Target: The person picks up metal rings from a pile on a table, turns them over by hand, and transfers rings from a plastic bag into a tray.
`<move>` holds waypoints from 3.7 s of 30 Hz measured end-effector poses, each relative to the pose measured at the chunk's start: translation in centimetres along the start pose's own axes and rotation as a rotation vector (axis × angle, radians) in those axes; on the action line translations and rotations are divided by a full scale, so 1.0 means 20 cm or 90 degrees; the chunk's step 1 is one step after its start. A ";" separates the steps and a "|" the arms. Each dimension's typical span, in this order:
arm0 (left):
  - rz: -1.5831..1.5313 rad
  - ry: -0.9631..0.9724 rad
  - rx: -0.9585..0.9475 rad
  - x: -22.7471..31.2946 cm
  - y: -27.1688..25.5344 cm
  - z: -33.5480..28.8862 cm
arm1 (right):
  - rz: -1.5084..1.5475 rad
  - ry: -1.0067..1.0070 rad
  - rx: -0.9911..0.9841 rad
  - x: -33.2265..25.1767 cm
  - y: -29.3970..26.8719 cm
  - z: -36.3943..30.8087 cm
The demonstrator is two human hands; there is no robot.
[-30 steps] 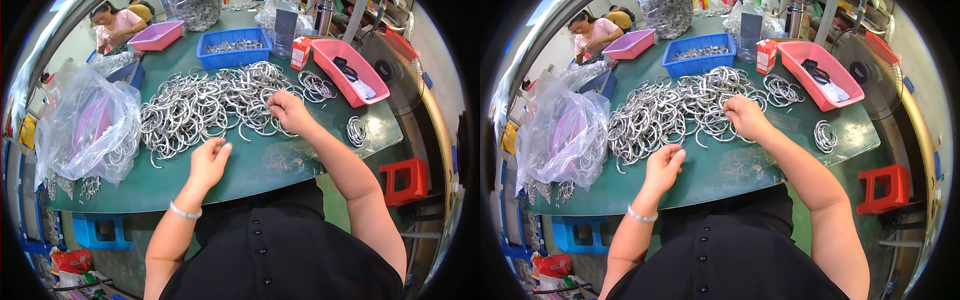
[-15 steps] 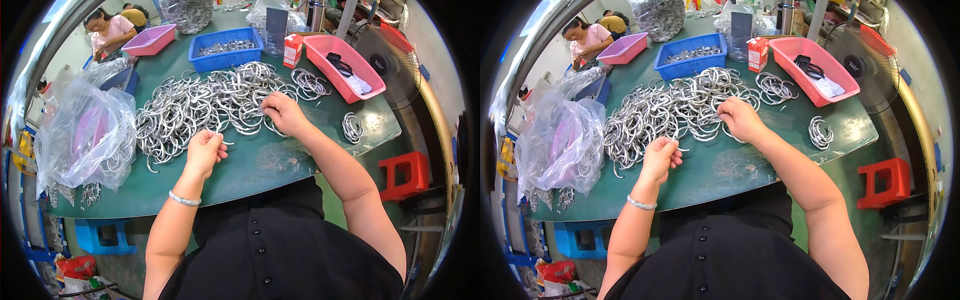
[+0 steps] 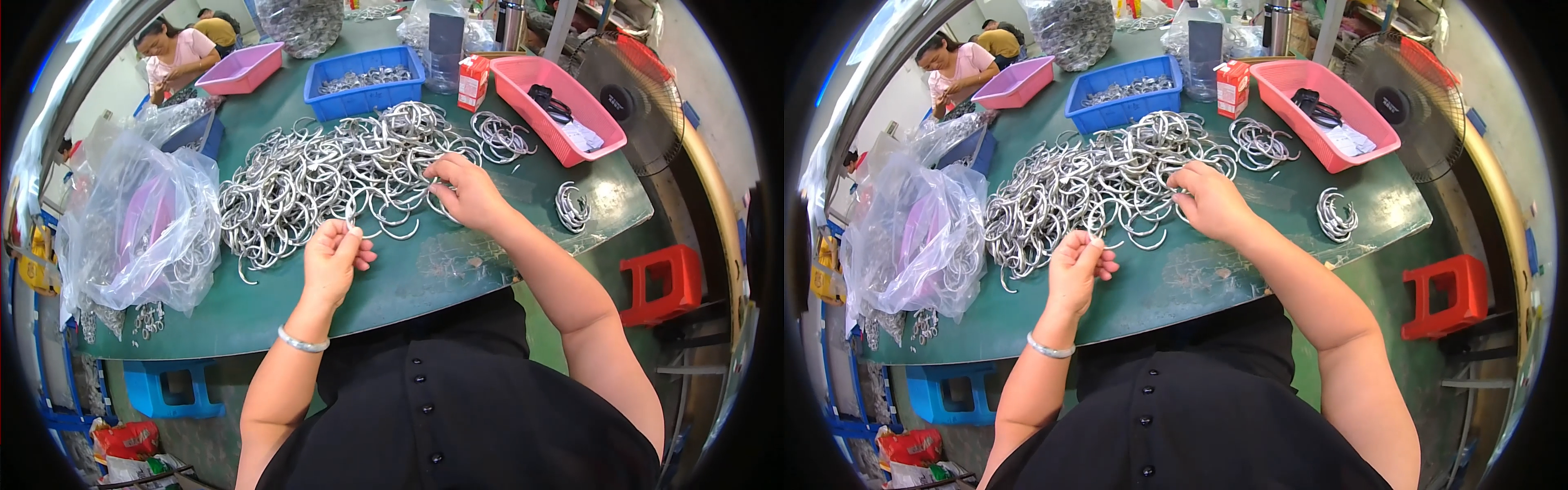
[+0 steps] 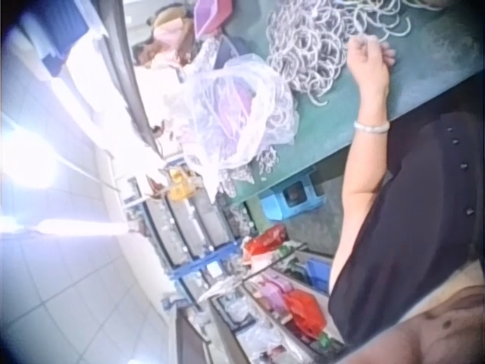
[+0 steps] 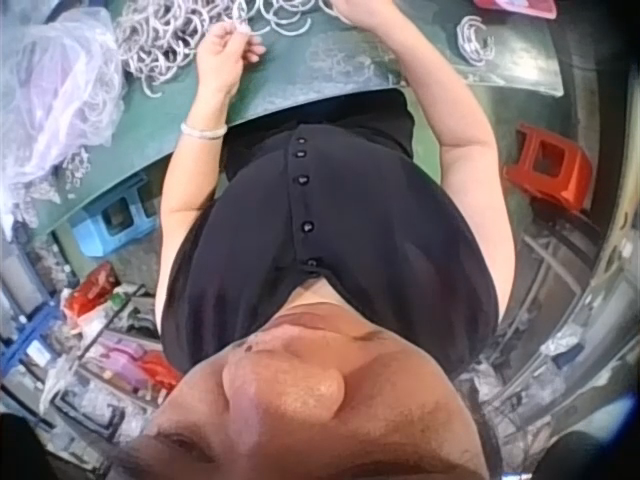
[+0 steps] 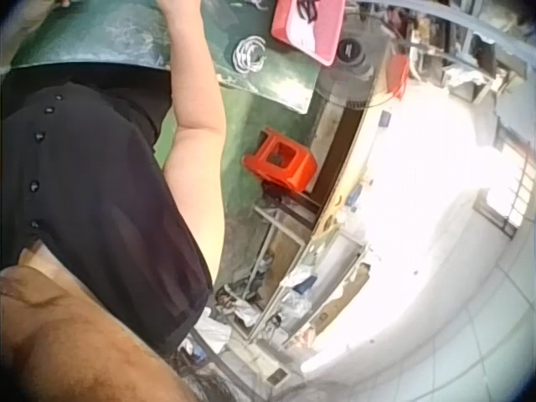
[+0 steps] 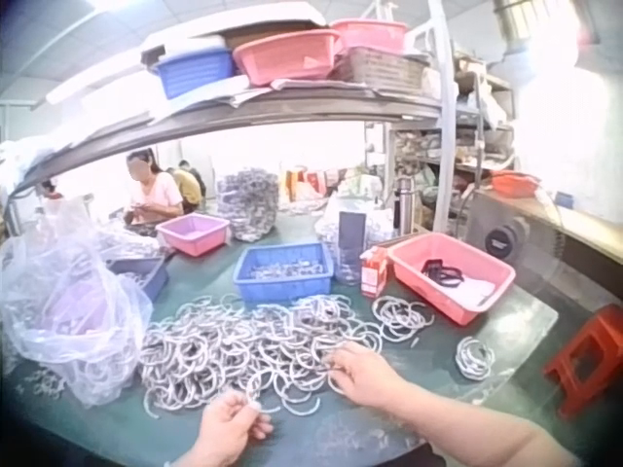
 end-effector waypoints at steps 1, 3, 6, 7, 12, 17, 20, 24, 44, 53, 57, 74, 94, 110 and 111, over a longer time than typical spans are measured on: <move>-0.010 -0.005 0.000 0.01 -0.02 -0.03 | 0.009 -0.027 0.009 -0.04 -0.01 0.00; -0.082 -0.041 -0.018 0.03 -0.03 -0.08 | 0.032 -0.007 0.004 -0.09 0.01 -0.02; -0.158 -0.047 -0.036 0.07 0.00 -0.18 | 0.236 0.014 -0.054 -0.19 0.12 -0.08; -0.158 -0.046 -0.035 0.08 0.01 -0.20 | 0.315 0.022 -0.090 -0.24 0.17 -0.11; -0.301 0.025 -0.008 0.08 0.08 -0.29 | 0.820 0.329 -0.062 -0.23 0.43 -0.26; -0.284 0.014 -0.064 0.05 0.15 -0.35 | 0.828 0.377 0.008 -0.15 0.42 -0.32; -0.184 0.010 -0.077 0.02 0.11 -0.36 | 0.793 0.356 -0.028 -0.16 0.37 -0.30; -0.191 0.019 -0.001 0.03 -0.01 -0.33 | 0.778 0.402 -0.126 -0.16 0.40 -0.34; -0.177 -0.074 -0.034 0.00 0.00 -0.37 | 0.937 0.572 -0.096 -0.06 0.48 -0.43; -0.213 -0.081 -0.053 -0.05 0.00 -0.37 | 0.878 0.521 -0.078 -0.12 0.43 -0.40; -0.264 -0.103 -0.094 -0.07 0.03 -0.36 | 0.841 0.454 -0.097 -0.20 0.41 -0.36; -0.366 -0.106 -0.180 -0.10 0.11 -0.38 | 0.825 0.347 -0.127 -0.37 0.45 -0.32; 0.069 0.401 0.115 0.22 -0.08 -0.47 | 0.437 0.121 -0.093 -0.31 0.25 -0.32; 0.362 0.547 0.129 0.43 0.03 -0.55 | 0.695 0.317 -0.046 -0.14 0.35 -0.38; 0.357 0.534 0.125 0.41 0.03 -0.54 | 0.682 0.342 -0.050 -0.13 0.36 -0.40</move>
Point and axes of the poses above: each hand's wrist, its own z-axis towards the middle knuckle, its own y-axis out of the palm, x = y × z, the point moved 9 cm from there along z, towards the middle knuckle, and after that the axes turned 15 degrees about z, right-handed, at the moved point
